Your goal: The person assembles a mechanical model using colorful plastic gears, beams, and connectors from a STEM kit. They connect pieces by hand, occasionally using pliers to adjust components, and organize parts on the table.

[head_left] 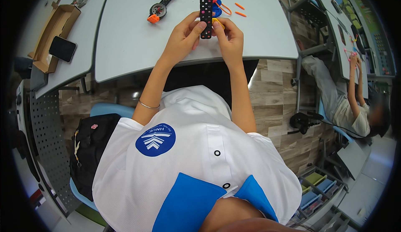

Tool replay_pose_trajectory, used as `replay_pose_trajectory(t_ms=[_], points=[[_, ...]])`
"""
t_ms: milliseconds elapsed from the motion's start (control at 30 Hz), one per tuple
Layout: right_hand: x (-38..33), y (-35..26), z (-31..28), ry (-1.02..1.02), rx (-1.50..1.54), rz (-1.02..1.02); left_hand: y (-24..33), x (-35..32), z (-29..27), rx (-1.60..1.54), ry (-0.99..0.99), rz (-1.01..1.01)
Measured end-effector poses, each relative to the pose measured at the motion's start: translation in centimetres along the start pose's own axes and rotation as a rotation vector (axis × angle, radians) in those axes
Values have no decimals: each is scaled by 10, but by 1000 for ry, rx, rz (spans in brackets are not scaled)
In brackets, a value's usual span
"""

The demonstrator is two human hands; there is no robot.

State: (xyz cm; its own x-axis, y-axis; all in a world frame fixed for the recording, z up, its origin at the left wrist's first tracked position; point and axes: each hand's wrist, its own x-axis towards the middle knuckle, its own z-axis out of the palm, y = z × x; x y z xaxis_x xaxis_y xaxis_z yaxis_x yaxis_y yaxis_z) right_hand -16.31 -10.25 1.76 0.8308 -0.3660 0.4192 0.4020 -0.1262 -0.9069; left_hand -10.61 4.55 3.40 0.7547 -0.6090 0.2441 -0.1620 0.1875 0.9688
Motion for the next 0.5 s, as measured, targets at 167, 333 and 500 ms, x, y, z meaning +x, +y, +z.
replay_pose_trajectory(t_ms=[167, 333, 500], points=[[6, 3, -10, -132, 180, 145, 0, 1, -3, -27, -47, -9], [5, 7, -4, 36, 44, 156, 6, 3, -1, -25, -52, -29], [6, 15, -1, 187, 16, 83, 1, -1, 3, -46, 87, -1]])
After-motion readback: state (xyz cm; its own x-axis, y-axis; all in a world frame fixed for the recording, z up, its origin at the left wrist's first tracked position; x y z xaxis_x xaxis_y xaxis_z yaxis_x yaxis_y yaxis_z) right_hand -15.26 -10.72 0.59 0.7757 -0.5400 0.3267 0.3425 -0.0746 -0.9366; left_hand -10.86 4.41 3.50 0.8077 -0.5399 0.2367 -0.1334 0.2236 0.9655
